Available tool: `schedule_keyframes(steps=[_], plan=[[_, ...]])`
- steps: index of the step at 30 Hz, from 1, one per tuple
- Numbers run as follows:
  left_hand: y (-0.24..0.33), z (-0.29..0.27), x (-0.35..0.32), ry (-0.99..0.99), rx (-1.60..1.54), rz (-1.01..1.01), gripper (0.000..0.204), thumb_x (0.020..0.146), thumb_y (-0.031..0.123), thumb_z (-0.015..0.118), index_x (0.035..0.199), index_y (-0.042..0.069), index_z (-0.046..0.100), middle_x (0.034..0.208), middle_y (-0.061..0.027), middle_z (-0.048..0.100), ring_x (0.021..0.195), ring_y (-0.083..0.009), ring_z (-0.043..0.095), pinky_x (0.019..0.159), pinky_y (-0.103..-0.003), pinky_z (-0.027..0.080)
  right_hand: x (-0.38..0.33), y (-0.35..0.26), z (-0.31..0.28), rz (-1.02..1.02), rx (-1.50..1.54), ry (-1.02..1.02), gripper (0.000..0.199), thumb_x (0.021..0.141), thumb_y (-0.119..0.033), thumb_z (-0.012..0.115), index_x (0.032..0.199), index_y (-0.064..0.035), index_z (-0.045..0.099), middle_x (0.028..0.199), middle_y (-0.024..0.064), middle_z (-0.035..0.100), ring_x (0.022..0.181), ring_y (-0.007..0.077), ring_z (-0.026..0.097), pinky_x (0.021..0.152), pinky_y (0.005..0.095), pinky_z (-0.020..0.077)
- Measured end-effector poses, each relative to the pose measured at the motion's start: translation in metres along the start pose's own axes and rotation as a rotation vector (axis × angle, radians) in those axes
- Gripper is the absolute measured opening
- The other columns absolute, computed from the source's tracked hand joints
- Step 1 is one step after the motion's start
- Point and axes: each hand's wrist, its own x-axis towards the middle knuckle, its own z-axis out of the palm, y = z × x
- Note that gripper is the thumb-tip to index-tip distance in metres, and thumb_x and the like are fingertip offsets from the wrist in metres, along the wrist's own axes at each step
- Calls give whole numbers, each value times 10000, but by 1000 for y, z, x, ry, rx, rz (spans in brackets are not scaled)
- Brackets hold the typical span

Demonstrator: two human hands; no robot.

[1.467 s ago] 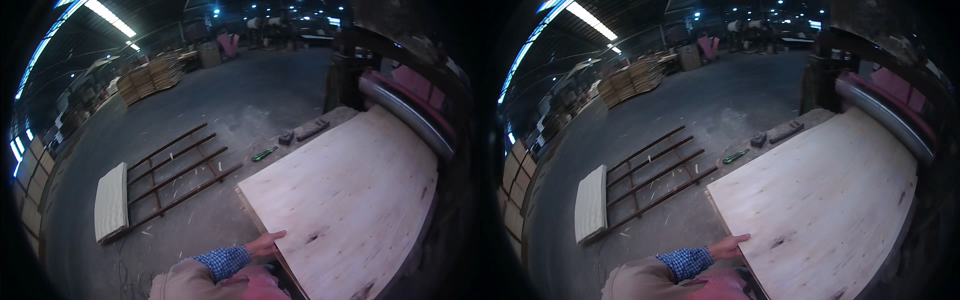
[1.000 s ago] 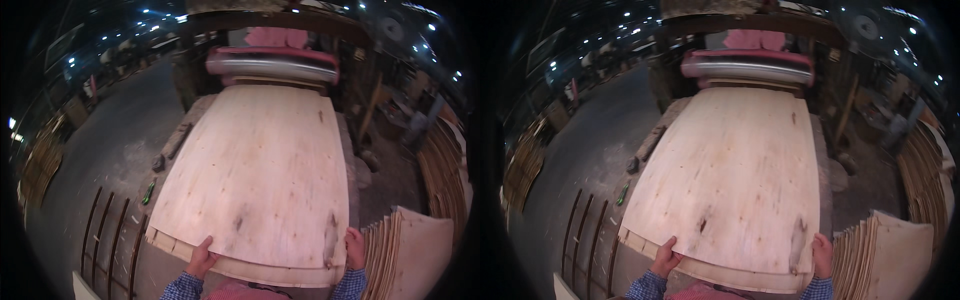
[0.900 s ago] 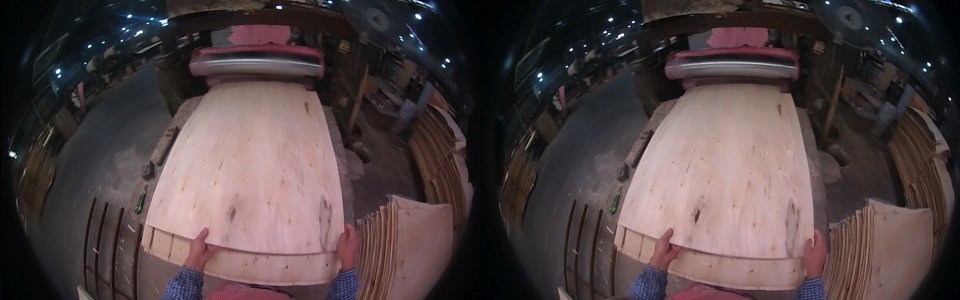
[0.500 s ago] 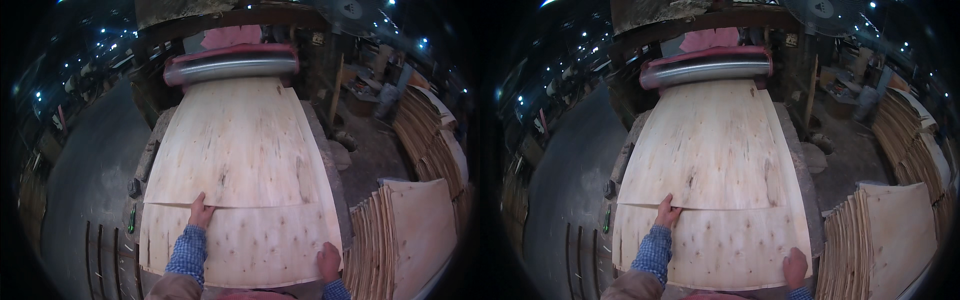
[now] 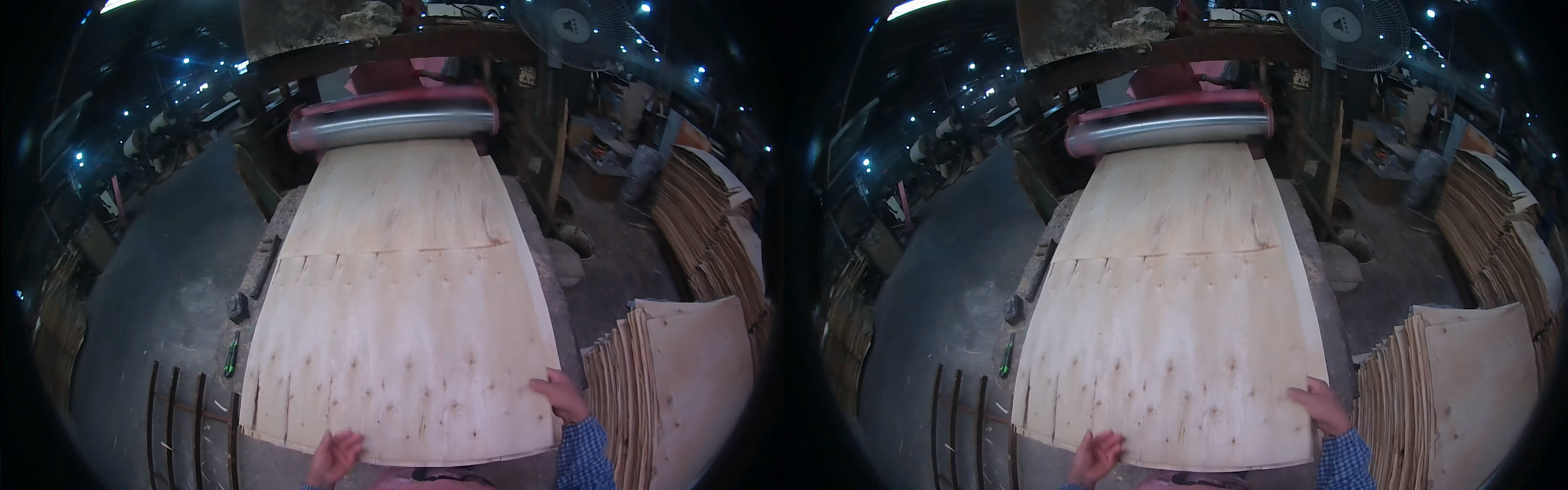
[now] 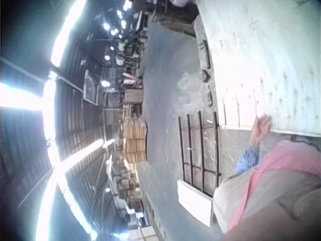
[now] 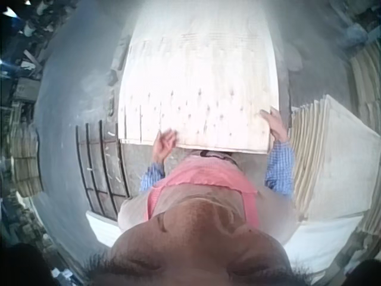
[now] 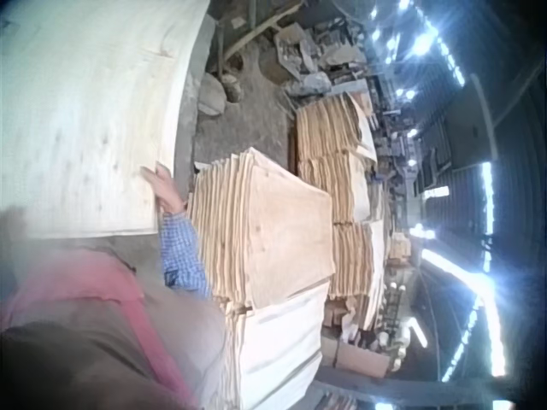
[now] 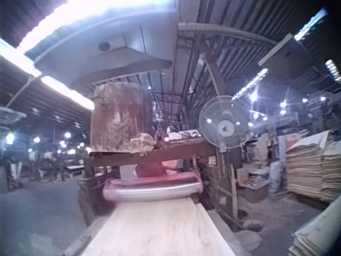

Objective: The person feeds thin sheets of wood veneer through a roller press by hand, then carries a metal grate across the warehouse floor and positions it.

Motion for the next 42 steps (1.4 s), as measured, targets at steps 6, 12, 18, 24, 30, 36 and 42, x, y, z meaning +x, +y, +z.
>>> schedule_keyframes(steps=[6, 12, 18, 24, 30, 36, 42], plan=[[-60, -54, -52, -248, -139, -26, 843, 859, 675, 527, 1294, -47, 512, 1219, -198, 629, 1077, -336, 638, 799, -423, 574, -7, -107, 34, -178, 337, -254, 403, 876, -80, 573, 1248, 75, 548, 1148, 151, 656, 993, 233, 663, 887, 342, 529], [21, 79, -41, -232, -203, 293, 466, 1007, 324, 454, 1376, 41, 417, 1322, -171, 557, 1160, -315, 593, 888, -478, 549, 3, 21, -37, -87, 354, -55, 386, 872, -53, 547, 1242, 56, 555, 1130, 146, 662, 998, 242, 662, 881, 350, 530], [22, 56, -23, 199, 72, 251, 450, 1003, 197, 444, 1413, 29, 364, 1374, -180, 502, 1217, -357, 544, 959, -526, 512, 25, 57, -23, 19, 391, 7, 381, 854, -84, 551, 1213, 39, 587, 1103, 141, 673, 975, 239, 665, 867, 347, 531], [-19, 41, -73, 134, 161, 371, 540, 996, 170, 369, 1506, 63, 228, 1491, -176, 376, 1350, -360, 405, 1121, -528, 352, -54, -42, 3, -48, 395, -34, 429, 858, -62, 548, 1276, 34, 549, 1134, 132, 661, 997, 223, 656, 891, 339, 515], [14, 72, -19, 165, 57, 292, 467, 990, 163, 395, 1419, -11, 336, 1415, -199, 454, 1299, -359, 464, 1077, -515, 409, 6, -10, -27, -65, 211, 84, 369, 891, -129, 534, 1204, 55, 597, 1093, 109, 679, 975, 187, 658, 858, 312, 516], [49, 114, 25, 221, 105, 300, 432, 993, 186, 409, 1355, -52, 397, 1352, -207, 510, 1261, -343, 505, 1056, -484, 435, 46, 1, -17, -216, 457, 260, 320, 924, -176, 545, 1149, 34, 630, 1038, 94, 688, 930, 152, 654, 838, 290, 514], [79, 125, 154, 269, 166, 370, 404, 988, 164, 464, 1360, 10, 427, 1321, -160, 543, 1222, -316, 531, 1016, -517, 456, 0, 98, 8, -283, -436, 601, 330, 891, -148, 618, 1179, 13, 614, 1110, 172, 674, 1019, 268, 656, 903, 351, 504]])
